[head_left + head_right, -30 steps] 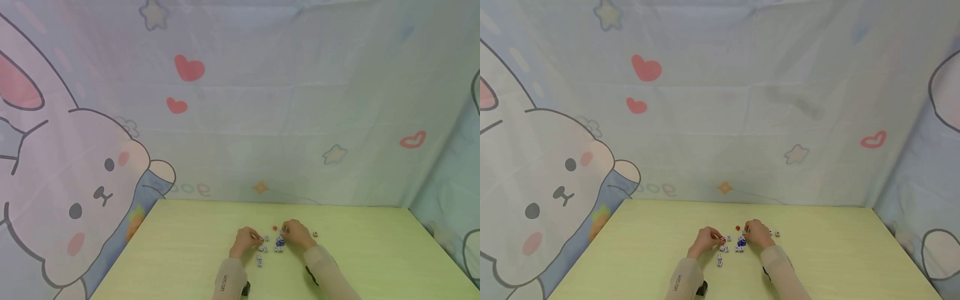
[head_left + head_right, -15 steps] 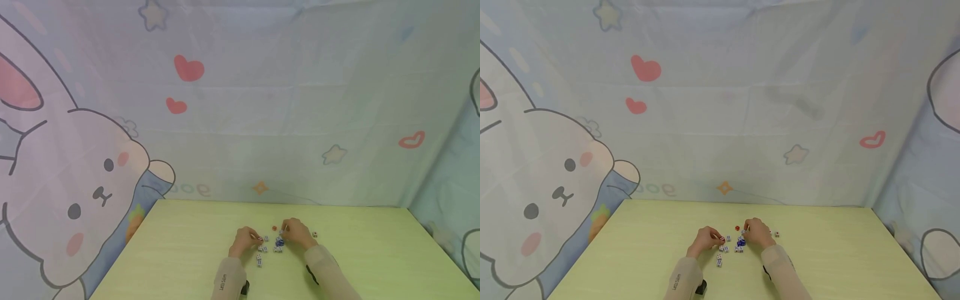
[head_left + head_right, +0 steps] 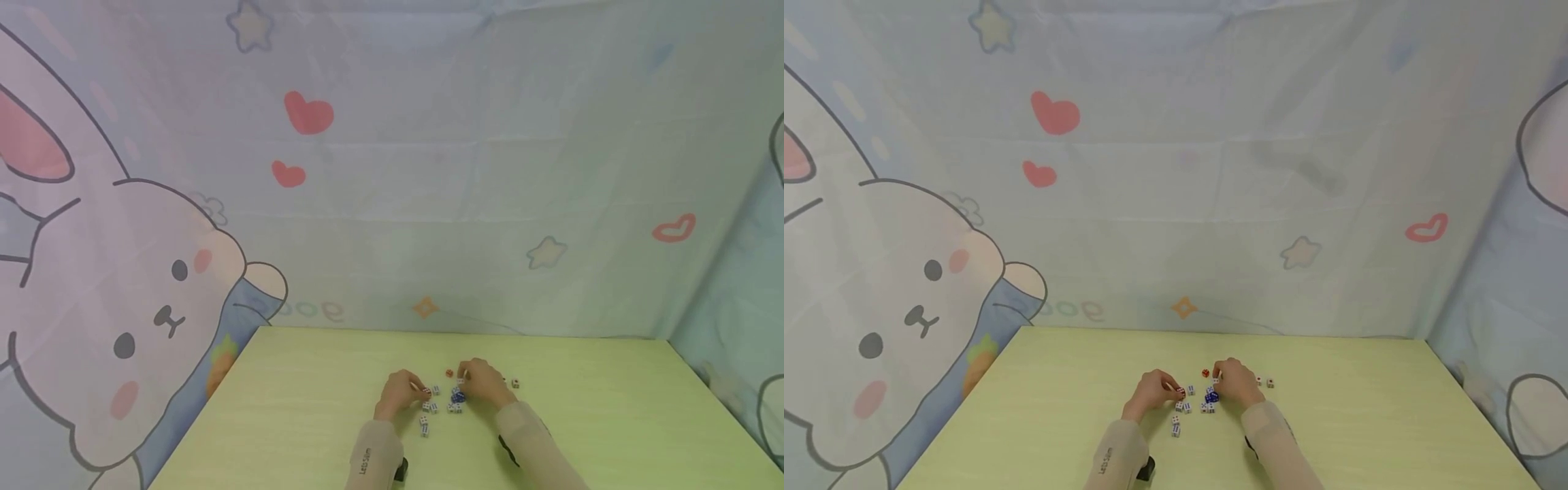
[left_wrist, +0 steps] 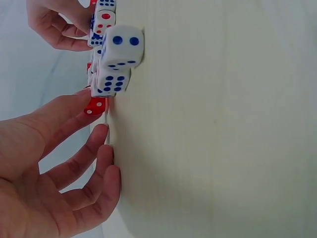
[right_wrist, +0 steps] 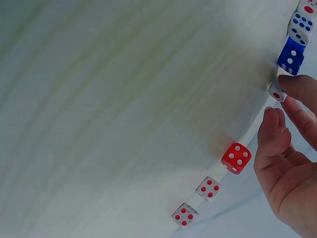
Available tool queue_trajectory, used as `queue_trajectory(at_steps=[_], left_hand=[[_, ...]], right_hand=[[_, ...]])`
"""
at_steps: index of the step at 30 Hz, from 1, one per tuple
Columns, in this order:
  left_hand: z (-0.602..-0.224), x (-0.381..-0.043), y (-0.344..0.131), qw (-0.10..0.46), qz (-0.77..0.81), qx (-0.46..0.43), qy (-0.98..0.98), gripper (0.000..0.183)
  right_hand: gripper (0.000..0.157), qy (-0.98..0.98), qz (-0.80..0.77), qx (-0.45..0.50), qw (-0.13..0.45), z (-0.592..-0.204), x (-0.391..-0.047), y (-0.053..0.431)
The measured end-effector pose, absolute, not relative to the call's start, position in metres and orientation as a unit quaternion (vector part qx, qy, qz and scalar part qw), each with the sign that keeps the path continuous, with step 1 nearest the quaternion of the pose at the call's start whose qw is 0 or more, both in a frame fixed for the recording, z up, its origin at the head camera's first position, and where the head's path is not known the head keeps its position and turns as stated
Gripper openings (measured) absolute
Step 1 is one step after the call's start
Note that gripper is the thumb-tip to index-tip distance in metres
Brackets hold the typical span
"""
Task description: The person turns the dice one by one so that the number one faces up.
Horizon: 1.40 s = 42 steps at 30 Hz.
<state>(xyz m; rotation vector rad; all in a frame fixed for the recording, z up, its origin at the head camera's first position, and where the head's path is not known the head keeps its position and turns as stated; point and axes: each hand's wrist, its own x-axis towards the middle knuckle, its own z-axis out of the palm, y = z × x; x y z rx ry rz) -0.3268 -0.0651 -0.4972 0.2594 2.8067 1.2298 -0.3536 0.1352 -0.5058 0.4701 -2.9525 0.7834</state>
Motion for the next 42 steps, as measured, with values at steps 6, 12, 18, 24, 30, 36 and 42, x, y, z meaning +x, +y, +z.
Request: queue_trajectory(at_steps=[6,12,18,24,30,36,42], left_hand=[[-0.4973,-0.328,-0.0658,0.034,0.381,0.077,0.921,0.016],[-0.4992,-0.3267,-0.0656,0.031,0.382,0.082,0.92,0.015],[-0.4997,-0.3252,-0.0646,0.027,0.38,0.081,0.921,0.015],[-0.4992,-0.3246,-0.0642,0.025,0.376,0.078,0.923,0.015],[-0.4996,-0.3247,-0.065,0.024,0.376,0.079,0.923,0.015],[-0.4994,-0.324,-0.0655,0.023,0.378,0.073,0.923,0.015],[-0.4984,-0.3234,-0.0658,0.023,0.378,0.076,0.922,0.016]], right_hand=[[0.013,-0.956,0.254,0.145,0.027,-0.5078,-0.3541,0.1376],[0.011,-0.955,0.257,0.146,0.032,-0.5084,-0.3533,0.1384],[0.012,-0.955,0.258,0.143,0.033,-0.508,-0.3523,0.1395],[0.013,-0.957,0.255,0.135,0.023,-0.5038,-0.352,0.1406],[0.012,-0.958,0.246,0.144,0.018,-0.5009,-0.352,0.1384],[0.015,-0.957,0.247,0.15,0.019,-0.5049,-0.3536,0.1347],[0.015,-0.945,0.296,0.139,0.019,-0.5095,-0.3537,0.1376]])
